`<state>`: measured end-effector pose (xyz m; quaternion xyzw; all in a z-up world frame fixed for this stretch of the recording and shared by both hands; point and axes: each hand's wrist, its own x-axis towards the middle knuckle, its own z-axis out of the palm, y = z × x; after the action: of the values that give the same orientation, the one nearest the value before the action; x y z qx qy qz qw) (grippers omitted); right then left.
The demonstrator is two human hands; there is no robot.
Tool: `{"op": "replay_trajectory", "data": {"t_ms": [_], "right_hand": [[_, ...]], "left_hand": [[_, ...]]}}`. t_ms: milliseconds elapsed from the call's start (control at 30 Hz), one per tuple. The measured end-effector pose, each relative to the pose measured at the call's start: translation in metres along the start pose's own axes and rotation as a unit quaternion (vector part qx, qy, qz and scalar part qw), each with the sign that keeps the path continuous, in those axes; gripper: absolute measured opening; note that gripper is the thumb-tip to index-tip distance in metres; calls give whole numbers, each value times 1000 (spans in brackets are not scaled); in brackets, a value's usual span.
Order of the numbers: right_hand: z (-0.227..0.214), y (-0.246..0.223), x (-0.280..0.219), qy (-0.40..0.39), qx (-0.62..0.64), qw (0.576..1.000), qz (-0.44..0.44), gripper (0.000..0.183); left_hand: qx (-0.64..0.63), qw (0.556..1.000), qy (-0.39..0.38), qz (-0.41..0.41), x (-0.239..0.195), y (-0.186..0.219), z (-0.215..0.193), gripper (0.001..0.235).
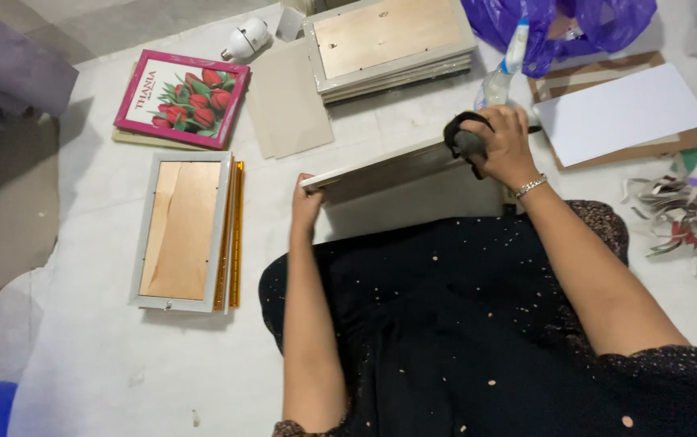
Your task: Wiping down picture frames with a cloth and applying a coating with a brush.
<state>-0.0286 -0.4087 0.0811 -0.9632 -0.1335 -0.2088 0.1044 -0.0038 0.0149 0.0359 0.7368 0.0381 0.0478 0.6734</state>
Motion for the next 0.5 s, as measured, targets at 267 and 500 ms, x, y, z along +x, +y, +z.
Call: {"op": "replay_trajectory", "data": {"t_ms": [267, 500], "right_hand": [[23, 8, 10, 58, 45, 997, 26, 63], [-8, 6, 9, 20, 232, 968, 96, 62]], "left_hand": [[240, 953, -123, 141, -13, 138, 31, 53], [482, 817, -217, 229, 3, 82, 163, 53]]}}
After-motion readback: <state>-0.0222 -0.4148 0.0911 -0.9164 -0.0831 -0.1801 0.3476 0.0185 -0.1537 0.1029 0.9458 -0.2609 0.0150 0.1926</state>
